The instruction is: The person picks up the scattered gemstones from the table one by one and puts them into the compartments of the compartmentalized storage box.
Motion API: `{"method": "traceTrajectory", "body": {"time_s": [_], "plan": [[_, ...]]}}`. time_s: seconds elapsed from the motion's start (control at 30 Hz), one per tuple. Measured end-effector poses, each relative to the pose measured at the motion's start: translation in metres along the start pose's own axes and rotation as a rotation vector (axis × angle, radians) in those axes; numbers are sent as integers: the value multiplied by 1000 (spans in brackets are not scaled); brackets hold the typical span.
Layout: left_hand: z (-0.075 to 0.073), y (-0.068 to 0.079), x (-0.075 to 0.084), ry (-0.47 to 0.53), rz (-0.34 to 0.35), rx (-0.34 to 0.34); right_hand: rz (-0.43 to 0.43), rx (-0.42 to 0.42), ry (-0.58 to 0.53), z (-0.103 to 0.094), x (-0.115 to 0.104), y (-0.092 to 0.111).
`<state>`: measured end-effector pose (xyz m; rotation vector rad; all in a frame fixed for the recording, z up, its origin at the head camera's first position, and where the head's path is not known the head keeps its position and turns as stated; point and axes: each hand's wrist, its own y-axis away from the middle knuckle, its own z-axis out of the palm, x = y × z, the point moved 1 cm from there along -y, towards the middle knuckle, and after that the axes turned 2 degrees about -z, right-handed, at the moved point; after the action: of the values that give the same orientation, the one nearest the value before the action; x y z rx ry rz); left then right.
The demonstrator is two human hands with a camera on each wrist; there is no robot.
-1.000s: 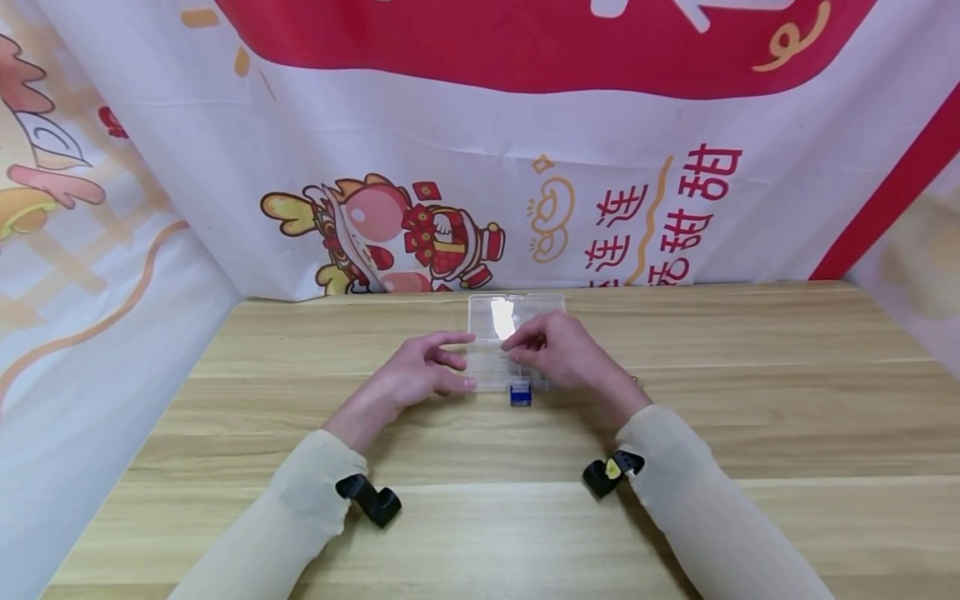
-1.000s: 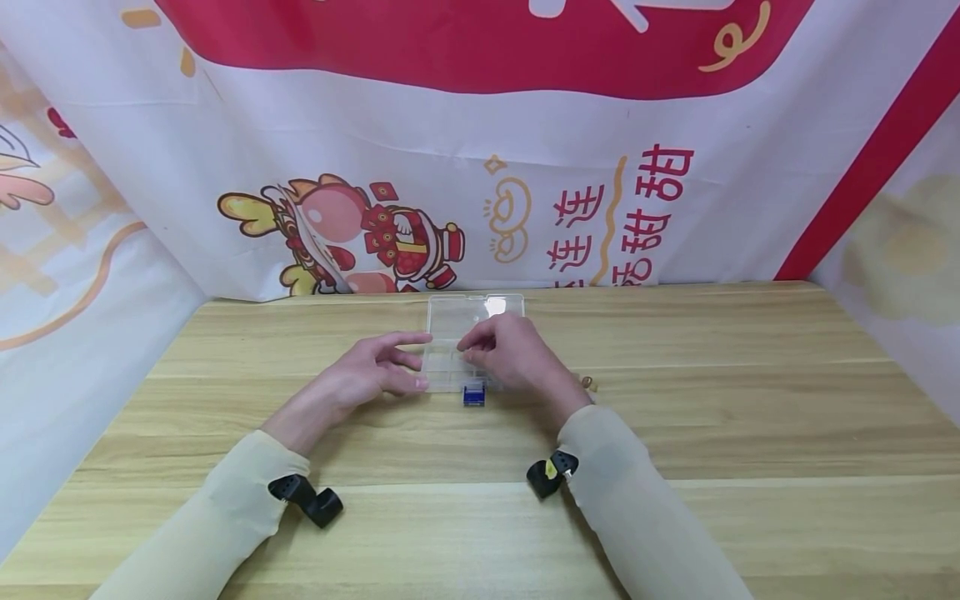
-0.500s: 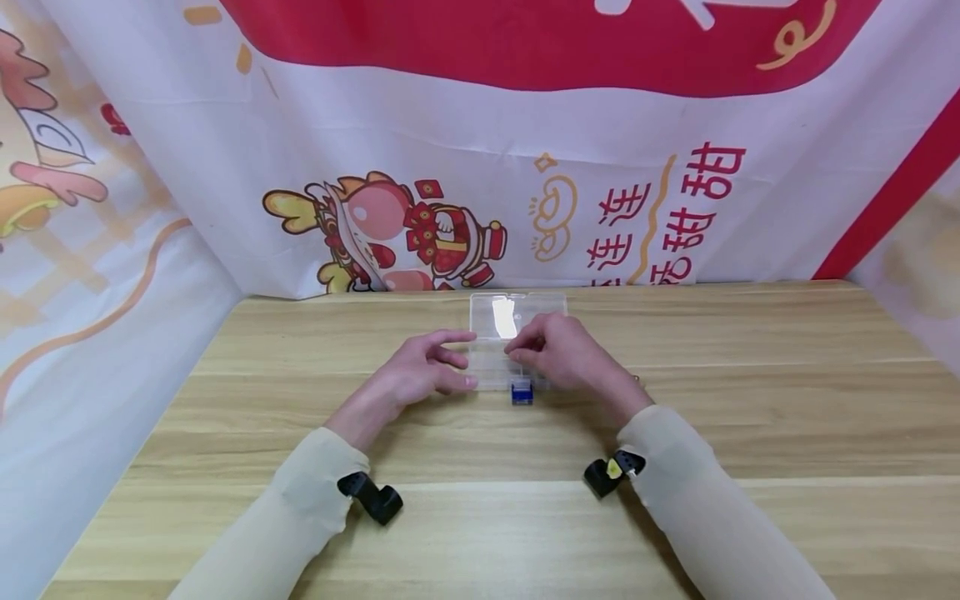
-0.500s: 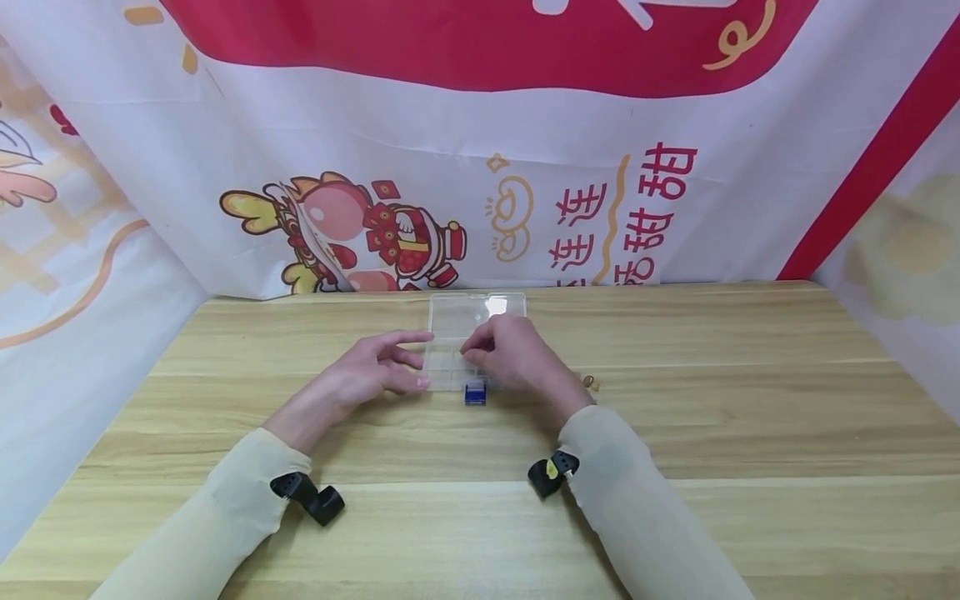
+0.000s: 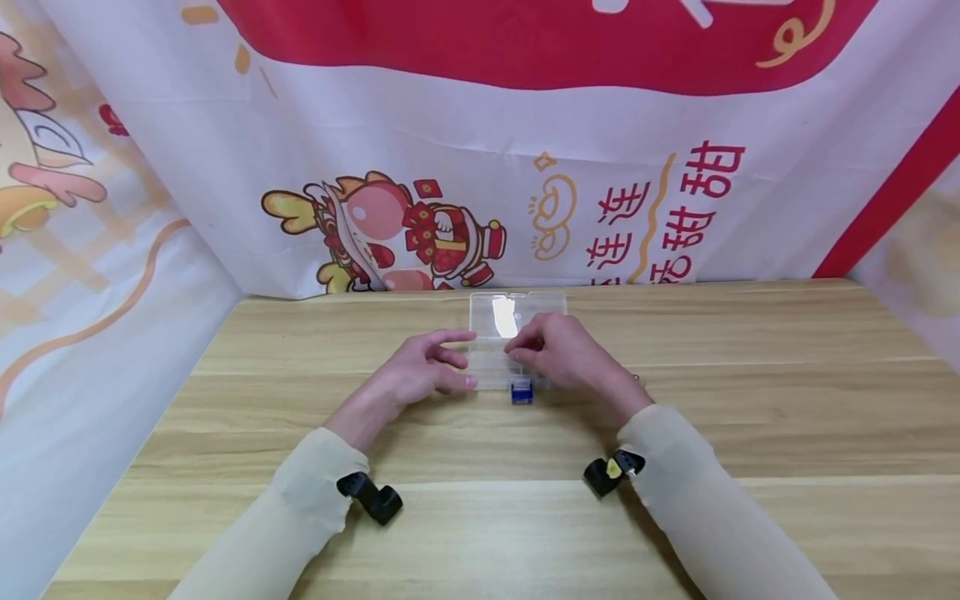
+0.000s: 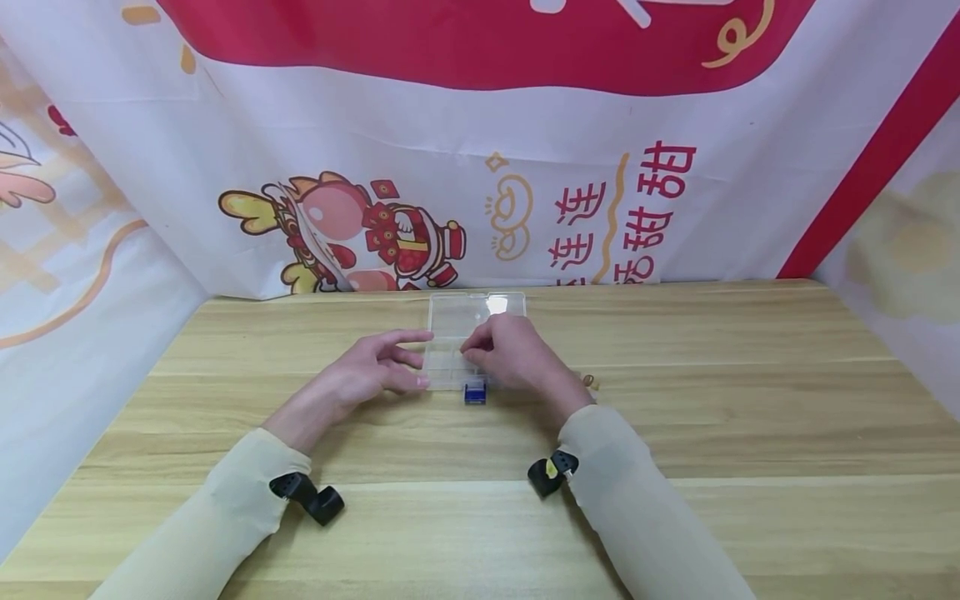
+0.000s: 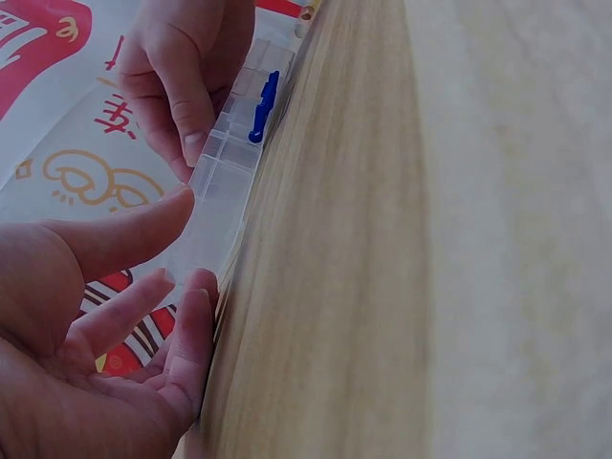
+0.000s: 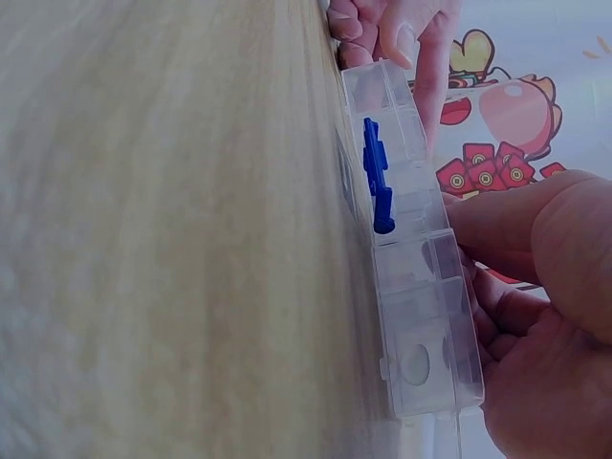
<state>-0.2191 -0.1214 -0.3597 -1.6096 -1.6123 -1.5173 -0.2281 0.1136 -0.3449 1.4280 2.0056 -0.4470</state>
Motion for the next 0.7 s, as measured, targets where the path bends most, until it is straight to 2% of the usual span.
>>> {"method": "traceTrajectory", "body": {"time_s": [0.4, 0.7], "plan": [[0, 2, -1, 0, 16, 3, 4, 1, -10, -1, 0, 2], [1, 1, -1, 0, 18, 5, -27, 20, -27, -2, 0, 5]]}}
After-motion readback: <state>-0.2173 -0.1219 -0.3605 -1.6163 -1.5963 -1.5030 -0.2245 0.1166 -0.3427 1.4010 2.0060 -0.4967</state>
